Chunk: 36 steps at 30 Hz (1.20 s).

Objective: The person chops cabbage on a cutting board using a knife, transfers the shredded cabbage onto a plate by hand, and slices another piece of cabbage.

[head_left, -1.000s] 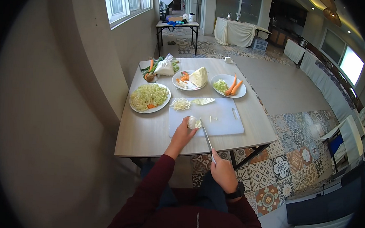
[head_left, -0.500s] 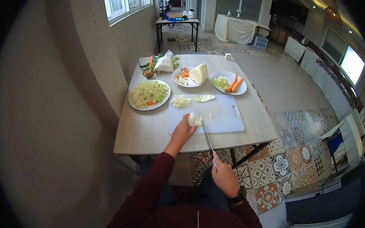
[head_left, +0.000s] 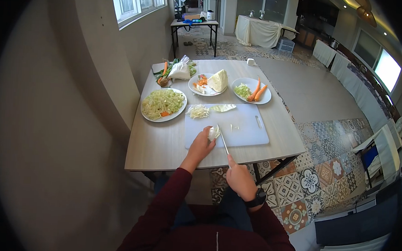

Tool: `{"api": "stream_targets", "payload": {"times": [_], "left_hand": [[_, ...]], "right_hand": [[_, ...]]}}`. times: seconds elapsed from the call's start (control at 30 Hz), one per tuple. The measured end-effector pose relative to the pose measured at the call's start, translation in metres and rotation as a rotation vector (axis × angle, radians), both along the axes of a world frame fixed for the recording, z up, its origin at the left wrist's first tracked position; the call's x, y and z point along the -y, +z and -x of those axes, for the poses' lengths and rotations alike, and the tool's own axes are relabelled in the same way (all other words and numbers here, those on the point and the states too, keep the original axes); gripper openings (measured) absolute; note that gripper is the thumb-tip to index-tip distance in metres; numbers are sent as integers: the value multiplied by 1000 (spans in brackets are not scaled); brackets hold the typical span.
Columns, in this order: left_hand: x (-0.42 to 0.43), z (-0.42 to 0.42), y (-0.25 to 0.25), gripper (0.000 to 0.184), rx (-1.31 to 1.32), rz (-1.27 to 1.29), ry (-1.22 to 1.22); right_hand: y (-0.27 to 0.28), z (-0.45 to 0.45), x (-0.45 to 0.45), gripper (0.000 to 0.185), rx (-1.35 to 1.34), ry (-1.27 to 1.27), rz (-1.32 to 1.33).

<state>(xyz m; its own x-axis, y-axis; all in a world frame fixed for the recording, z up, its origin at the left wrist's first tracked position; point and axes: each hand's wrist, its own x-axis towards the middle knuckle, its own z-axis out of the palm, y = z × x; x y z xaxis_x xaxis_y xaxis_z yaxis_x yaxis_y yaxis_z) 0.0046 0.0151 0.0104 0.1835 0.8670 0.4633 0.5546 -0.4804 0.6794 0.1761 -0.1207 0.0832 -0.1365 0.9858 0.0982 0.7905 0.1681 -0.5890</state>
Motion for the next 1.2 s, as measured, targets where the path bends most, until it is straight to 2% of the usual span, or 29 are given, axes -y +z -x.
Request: {"api": "stream_targets", "payload": {"times": [0.07,0.23,0.37,0.57,0.87,0.97,1.2], "left_hand": [[1,2,2,55,-22,80,-15],[2,1,-3,57,5,-3,3],[4,0,1,58,25,3,16],[2,-1,-2,57,52,-7,19],[5,0,1,55,31,-74,19],[9,0,9,55,-21,27,18],[7,0,3,56,-8,-37,20]], "right_hand": [[4,-2,-14,51,11,-2,10],[-4,-3,-29,51,-13,-6,14],[-13,1,-9,51,13,-47,18],[1,-8,22,51,-15,-59,47],[6,-28,22,52,-80,-107,36],[3,-28,22,53,-82,-107,22],[-7,-26,20,53,-84,-99,-6]]}}
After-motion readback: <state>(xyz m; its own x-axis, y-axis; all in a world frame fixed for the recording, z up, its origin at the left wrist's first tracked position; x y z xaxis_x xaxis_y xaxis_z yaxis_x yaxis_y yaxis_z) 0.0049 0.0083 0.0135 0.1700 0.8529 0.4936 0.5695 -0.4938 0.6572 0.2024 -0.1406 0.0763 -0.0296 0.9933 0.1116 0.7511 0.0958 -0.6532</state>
